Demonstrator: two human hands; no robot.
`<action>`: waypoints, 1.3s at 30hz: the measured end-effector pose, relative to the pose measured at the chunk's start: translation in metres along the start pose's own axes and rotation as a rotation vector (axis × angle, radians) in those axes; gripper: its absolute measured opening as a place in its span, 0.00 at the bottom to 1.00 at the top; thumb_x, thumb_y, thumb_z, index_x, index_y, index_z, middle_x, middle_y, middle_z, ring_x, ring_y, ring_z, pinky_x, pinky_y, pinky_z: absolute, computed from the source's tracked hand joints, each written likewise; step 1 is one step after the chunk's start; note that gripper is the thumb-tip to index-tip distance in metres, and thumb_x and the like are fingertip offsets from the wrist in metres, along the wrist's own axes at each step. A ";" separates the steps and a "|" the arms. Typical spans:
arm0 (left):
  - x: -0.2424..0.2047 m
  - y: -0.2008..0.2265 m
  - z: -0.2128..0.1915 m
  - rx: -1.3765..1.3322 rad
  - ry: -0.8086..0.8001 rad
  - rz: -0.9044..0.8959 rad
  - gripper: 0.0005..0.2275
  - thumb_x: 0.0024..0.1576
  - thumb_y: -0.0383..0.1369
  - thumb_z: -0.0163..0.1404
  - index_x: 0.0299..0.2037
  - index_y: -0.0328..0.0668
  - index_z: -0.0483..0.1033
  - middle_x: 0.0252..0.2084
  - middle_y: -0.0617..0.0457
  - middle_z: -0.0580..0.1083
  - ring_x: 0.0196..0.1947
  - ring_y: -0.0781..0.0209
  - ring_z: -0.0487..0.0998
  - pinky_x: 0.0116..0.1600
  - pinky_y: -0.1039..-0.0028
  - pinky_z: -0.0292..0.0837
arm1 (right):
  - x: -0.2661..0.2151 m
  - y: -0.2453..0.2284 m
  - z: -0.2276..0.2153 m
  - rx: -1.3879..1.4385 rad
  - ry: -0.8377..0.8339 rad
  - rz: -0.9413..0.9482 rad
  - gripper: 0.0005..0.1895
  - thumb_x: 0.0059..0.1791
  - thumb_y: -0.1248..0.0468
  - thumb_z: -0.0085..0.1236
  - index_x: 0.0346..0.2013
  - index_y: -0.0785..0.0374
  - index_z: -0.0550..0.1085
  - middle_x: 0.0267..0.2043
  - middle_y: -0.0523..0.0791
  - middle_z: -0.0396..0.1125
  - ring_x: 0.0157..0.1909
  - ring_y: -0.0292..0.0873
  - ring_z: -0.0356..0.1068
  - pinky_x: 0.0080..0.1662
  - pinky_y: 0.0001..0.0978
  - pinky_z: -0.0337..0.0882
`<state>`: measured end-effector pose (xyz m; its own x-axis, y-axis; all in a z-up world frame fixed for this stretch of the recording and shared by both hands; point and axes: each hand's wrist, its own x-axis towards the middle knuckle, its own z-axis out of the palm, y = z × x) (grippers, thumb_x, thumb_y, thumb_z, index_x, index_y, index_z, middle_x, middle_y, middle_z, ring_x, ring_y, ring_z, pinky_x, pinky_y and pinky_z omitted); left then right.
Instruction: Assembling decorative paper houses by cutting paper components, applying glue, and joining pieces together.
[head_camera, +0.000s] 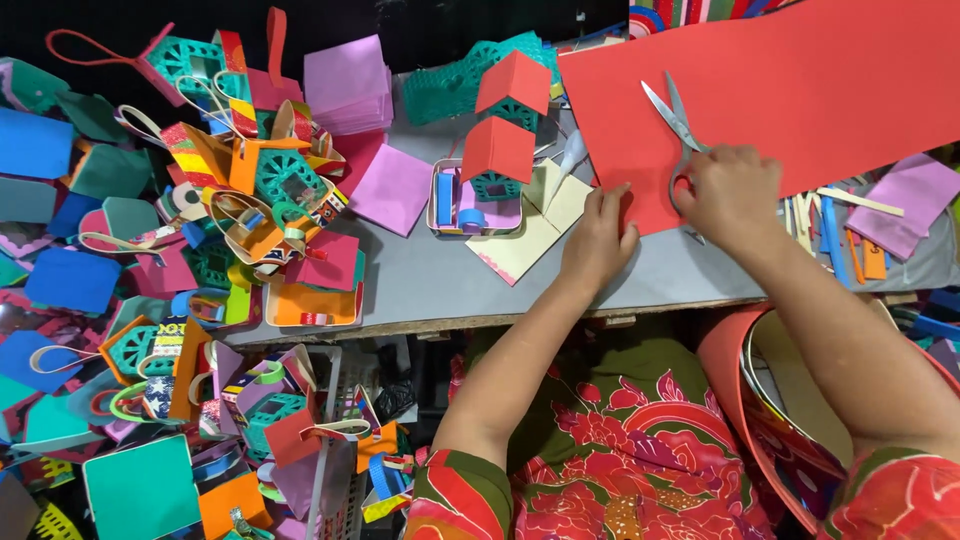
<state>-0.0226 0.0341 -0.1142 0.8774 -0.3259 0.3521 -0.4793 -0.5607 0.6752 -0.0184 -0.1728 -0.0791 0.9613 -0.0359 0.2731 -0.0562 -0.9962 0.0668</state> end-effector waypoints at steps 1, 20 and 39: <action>-0.001 -0.004 0.005 0.041 0.049 0.026 0.24 0.57 0.35 0.49 0.65 0.46 0.63 0.55 0.39 0.68 0.43 0.38 0.79 0.38 0.57 0.75 | 0.003 -0.011 -0.010 0.037 0.094 -0.102 0.14 0.46 0.51 0.59 0.44 0.47 0.81 0.43 0.43 0.73 0.50 0.50 0.72 0.45 0.48 0.71; -0.026 -0.112 -0.113 0.732 0.364 0.169 0.13 0.47 0.36 0.61 0.39 0.60 0.72 0.32 0.66 0.68 0.41 0.64 0.71 0.53 0.61 0.58 | 0.078 -0.116 0.036 0.437 0.329 -0.554 0.09 0.45 0.59 0.69 0.38 0.53 0.79 0.46 0.44 0.70 0.49 0.49 0.73 0.49 0.44 0.68; -0.010 -0.081 -0.122 0.916 0.619 -0.056 0.11 0.44 0.35 0.62 0.35 0.65 0.75 0.53 0.66 0.74 0.57 0.60 0.71 0.53 0.56 0.52 | 0.190 -0.232 -0.005 0.683 0.523 -0.387 0.05 0.51 0.56 0.67 0.36 0.51 0.80 0.42 0.36 0.75 0.49 0.49 0.61 0.42 0.51 0.59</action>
<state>0.0103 0.1754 -0.0938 0.6356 0.0107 0.7719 -0.0500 -0.9972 0.0550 0.1756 0.0523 -0.0378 0.6279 0.1826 0.7566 0.5712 -0.7684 -0.2887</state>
